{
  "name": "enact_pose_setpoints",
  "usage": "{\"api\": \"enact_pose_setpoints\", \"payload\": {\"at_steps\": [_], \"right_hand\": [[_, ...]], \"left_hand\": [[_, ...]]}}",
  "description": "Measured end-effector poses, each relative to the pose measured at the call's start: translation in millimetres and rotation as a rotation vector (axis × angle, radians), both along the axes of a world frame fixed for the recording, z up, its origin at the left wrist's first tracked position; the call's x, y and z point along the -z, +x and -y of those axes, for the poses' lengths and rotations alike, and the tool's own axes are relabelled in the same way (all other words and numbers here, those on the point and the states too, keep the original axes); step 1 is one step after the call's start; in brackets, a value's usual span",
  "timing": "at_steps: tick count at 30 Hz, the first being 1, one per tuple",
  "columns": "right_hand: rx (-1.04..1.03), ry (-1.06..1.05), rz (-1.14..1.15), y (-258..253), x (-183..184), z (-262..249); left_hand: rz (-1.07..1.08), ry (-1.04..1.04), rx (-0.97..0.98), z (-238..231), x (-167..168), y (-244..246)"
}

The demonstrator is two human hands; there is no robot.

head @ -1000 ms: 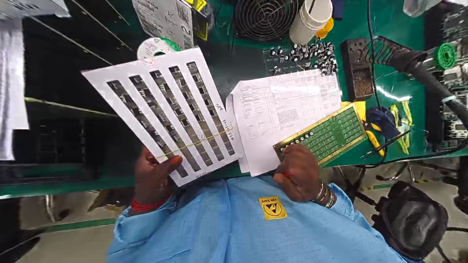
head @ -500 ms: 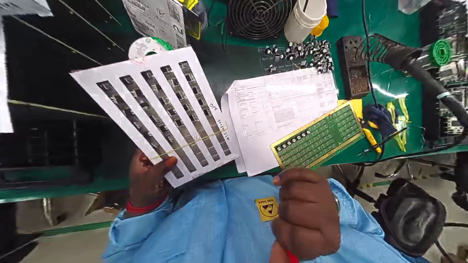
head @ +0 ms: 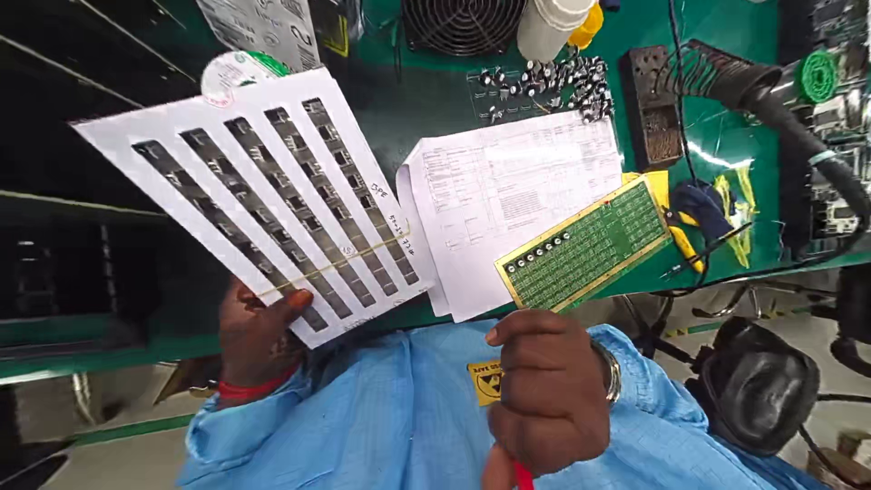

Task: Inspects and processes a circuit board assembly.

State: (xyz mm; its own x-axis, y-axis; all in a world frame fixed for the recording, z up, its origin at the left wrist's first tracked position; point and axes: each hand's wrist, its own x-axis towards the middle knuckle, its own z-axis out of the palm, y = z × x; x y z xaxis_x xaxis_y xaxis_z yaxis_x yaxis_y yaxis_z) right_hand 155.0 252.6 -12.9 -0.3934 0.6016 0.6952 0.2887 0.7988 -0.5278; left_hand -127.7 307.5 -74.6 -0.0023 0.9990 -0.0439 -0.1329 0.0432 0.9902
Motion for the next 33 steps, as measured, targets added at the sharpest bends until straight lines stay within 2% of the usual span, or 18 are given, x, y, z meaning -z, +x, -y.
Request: {"api": "enact_pose_setpoints", "payload": {"at_steps": [16, 20, 25, 29, 33], "right_hand": [[0.051, -0.026, -0.006, 8, 17, 0], [0.159, -0.074, 0.029, 12, 38, -1], [0.376, -0.239, 0.058, 9, 66, -5], [0.401, -0.351, 0.149, 6, 72, -8], [0.401, -0.34, 0.199, 2, 74, -10]], "left_hand": [[0.038, 0.01, 0.005, 0, 1, 0], [0.015, 0.019, 0.025, 0, 5, -4], [-0.005, -0.01, -0.015, 0, 4, -3], [0.01, -0.004, 0.002, 0, 4, -3], [0.015, 0.006, 0.004, 0, 5, -4]]}}
